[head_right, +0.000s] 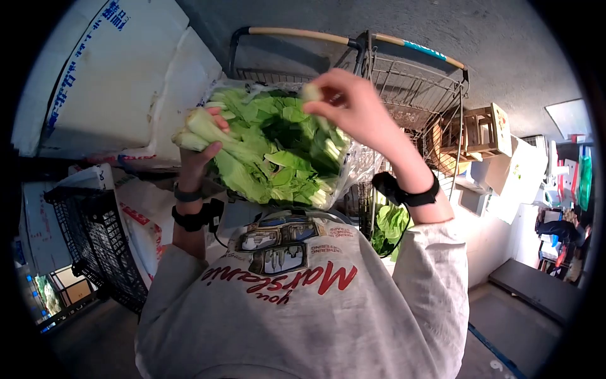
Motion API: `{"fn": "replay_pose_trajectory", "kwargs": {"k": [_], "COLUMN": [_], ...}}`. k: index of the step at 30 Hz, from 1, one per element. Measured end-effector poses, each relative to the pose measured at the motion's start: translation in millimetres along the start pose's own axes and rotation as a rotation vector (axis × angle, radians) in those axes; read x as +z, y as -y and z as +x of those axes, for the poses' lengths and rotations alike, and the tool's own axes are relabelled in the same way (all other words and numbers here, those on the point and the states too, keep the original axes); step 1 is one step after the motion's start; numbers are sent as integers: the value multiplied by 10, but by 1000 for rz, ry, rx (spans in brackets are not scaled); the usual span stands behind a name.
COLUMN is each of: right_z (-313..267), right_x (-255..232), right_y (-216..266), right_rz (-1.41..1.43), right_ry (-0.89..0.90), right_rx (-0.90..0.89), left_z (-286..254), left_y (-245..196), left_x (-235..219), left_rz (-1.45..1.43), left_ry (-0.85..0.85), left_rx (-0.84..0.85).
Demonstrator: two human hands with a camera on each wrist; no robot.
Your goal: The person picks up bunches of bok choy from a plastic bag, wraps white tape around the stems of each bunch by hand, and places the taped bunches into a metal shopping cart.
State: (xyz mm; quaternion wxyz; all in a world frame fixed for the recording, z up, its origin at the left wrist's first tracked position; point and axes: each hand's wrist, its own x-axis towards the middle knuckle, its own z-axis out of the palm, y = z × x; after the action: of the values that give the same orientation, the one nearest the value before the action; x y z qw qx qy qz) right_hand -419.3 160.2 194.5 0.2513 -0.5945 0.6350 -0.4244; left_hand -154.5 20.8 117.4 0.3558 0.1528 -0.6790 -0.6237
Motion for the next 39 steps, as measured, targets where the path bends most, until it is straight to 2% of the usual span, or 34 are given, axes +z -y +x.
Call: {"fn": "replay_pose_trajectory", "kwargs": {"k": [2, 4, 7, 10, 12, 15, 16, 18, 19, 21, 22, 23, 25, 26, 27, 28, 29, 30, 32, 33, 36, 39], "right_z": [129, 215, 270, 218, 191, 166, 151, 80, 72, 59, 23, -21, -150, -232, -330, -386, -520, -558, -619, -653, -698, -781], "right_x": [289, 554, 822, 982, 1097, 1279, 1323, 1317, 1297, 1217, 1128, 1027, 824, 742, 672, 625, 716, 723, 749, 788, 846, 862], "right_y": [96, 184, 165, 159, 108, 33, 38, 115, 81, -15, -83, -168, -658, -1003, -1411, -1472, -1817, -1882, -1943, -2030, -1788, -1929], "right_rz": [1, -17, 130, 280, 275, 264, 239, 111, 120, 121, 229, 337, -26, -137, -524, -808, -1032, -1032, -1099, -1134, -1180, -1107], "right_ry": [75, 59, 24, 8, -34, -98, -141, -40, -28, -23, 10, 41, -96, -63, 73, 352, 443, 436, 565, 550, 548, 440], "right_rx": [-67, -160, -145, -60, -63, -93, -137, -62, -102, -133, -27, 79, 63, 179, 224, 525, 575, 577, 653, 650, 660, 660], "left_z": [39, 55, -141, -224, -231, -123, -128, -146, -143, -154, -161, -175, -163, -163, -170, -179, -178, -156, -143, -151, -196, -208], "left_y": [34, 175, 229, 316, 416, 171, 207, 361, 407, 461, 447, 481, 539, 559, 514, 487, 463, 431, 367, 367, 412, 413], "left_x": [119, 179, 202, 286, 328, 487, 489, 448, 425, 462, 488, 466, 412, 386, 354, 322, 287, 268, 243, 203, 143, 188], "left_rz": [-182, -249, -260, -424, -445, -436, -443, -348, -177, -220, -254, -246, -263, -274, -295, -297, -296, -294, -307, -299, -297, -309], "left_ry": [26, 96, -28, -124, -215, -275, -270, -250, -272, -292, -324, -287, -278, -279, -275, -270, -293, -318, -340, -341, -339, -369], "left_rx": [-41, 17, -137, -139, -94, 20, 13, -2, -24, -26, -31, -87, -77, -60, -82, -87, -106, -119, -134, -100, -63, -70]}}
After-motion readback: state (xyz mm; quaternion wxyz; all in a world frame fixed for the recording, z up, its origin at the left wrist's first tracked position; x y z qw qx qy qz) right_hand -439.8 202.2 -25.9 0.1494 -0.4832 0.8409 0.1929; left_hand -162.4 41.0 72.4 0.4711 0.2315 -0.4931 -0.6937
